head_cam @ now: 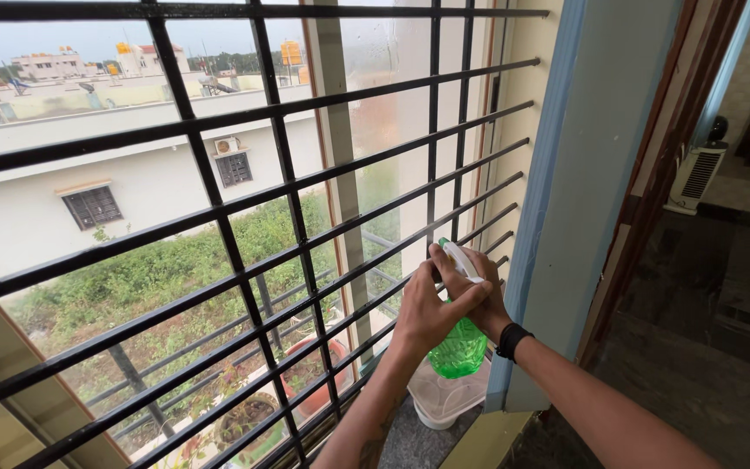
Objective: The person wipes the metal window grille with a cloth, then sprays a green cleaning solution onto the glass pane and continues wiping the grille. The task involves cleaning both the grille and the window surface.
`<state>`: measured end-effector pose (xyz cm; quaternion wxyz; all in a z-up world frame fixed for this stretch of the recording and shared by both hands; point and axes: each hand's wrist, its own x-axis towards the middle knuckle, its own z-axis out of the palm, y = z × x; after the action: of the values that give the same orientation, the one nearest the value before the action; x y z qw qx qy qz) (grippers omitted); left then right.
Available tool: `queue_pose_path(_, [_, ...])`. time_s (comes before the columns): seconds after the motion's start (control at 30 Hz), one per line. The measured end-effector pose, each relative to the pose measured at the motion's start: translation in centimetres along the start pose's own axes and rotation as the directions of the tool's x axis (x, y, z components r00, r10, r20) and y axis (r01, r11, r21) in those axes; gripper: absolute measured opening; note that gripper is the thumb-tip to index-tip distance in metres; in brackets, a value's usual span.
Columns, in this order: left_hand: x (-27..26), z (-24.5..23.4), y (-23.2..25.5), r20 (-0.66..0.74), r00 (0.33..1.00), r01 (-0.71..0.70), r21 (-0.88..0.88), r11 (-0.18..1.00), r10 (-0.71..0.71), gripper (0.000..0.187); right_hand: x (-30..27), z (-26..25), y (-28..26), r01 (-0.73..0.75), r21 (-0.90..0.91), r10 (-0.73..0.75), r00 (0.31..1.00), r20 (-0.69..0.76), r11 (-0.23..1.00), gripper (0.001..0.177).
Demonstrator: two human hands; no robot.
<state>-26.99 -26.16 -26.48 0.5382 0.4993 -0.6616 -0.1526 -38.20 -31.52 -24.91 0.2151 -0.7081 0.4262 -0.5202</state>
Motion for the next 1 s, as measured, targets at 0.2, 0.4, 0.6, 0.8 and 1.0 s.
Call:
queue_pose_path(0.2, [-0.7,0.2,0.1,0.066,0.986,0.154,0.004,0.988,-0.153,0.097,-0.5,0.4,0.6,-0.135,0.022,0.134,0.989,0.064,0.991,0.063])
queue_pose_path(0.4, [-1.8,2.1,-2.1,0.013,1.000,0.012,-0.074,0.997,-0.011,0.124,-2.1,0.4,1.6,-0.097,0.144,0.089,0.994,0.060,0.985,0.057])
queue_pose_path(0.6, [-3.8,3.4,-3.5,-0.006,1.000,-0.006,-0.062,0.998,0.005,0.120,-3.7,1.0,5.2,-0.031,0.027,0.029,0.997,0.078,0.999,0.059])
queue_pose_path(0.8, [-5.6,3.9,-3.7,-0.005,0.993,0.113,-0.067,0.991,-0.114,0.098,-5.6,1.3,6.1,-0.087,0.007,0.086,0.990,0.114,0.996,0.056])
queue_pose_path(1.0, [-6.5,4.2,-4.5,0.062,0.967,0.254,-0.140,0.957,-0.247,0.092,-6.1,2.1,6.4,-0.172,-0.023,0.173,0.977,0.124,0.985,0.057])
